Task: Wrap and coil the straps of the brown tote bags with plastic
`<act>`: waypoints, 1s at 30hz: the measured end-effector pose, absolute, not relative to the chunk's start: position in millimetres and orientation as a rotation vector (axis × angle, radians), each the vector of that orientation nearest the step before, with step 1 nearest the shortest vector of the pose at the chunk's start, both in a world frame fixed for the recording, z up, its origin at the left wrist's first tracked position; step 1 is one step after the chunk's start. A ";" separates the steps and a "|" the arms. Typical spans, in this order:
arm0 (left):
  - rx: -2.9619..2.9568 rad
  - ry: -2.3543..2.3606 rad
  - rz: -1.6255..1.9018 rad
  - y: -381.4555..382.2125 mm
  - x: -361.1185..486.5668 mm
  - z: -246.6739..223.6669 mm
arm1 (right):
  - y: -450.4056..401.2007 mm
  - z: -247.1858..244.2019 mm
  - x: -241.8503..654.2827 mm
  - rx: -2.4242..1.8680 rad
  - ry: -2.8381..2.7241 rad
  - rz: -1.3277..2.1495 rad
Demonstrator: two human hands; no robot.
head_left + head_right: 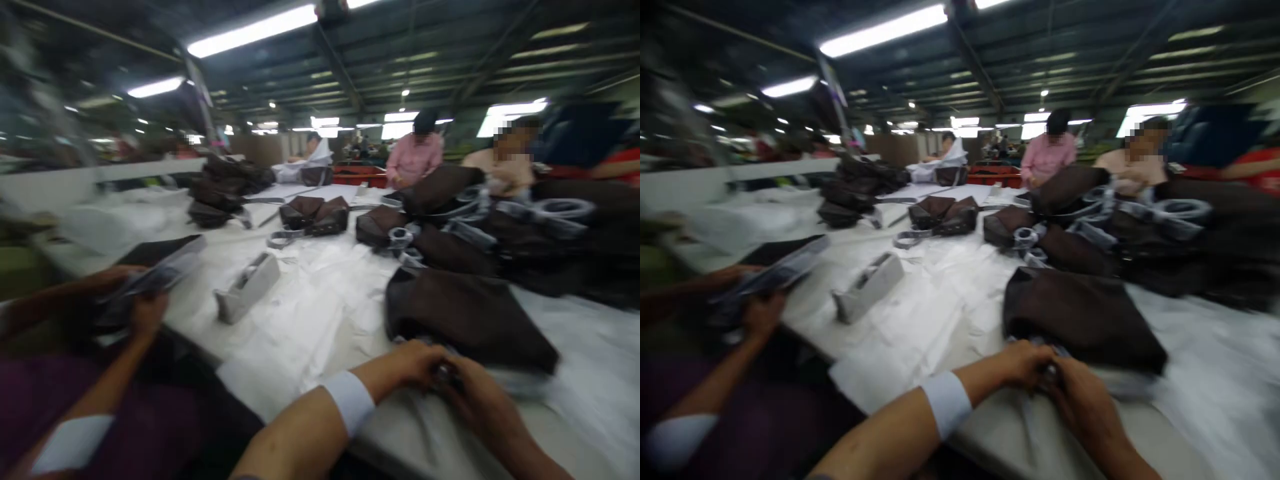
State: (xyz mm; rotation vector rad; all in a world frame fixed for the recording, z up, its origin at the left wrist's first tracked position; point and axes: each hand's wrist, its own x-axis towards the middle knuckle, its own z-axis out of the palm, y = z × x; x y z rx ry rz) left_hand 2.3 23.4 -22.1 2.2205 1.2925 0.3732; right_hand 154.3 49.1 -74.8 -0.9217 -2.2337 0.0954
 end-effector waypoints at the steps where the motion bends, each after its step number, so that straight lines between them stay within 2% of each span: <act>1: 2.230 1.324 0.397 18.8 1.9 -21.1 | 38.1 -68.4 170.4 -0.904 -2.250 0.091; 11: 2.239 1.387 0.522 16.7 3.8 -35.8 | 23.5 -43.0 177.5 -1.069 -2.415 0.132; 20: 2.230 1.489 0.479 13.3 10.8 -30.4 | 16.1 -48.1 173.7 -1.199 -2.370 0.107; 27: 2.196 1.440 0.577 34.1 4.1 -64.5 | 23.1 -65.0 170.6 -1.241 -2.332 -0.049; 30: 2.162 1.446 0.561 37.7 6.1 -64.9 | 28.7 -70.1 166.7 -1.266 -2.317 -0.073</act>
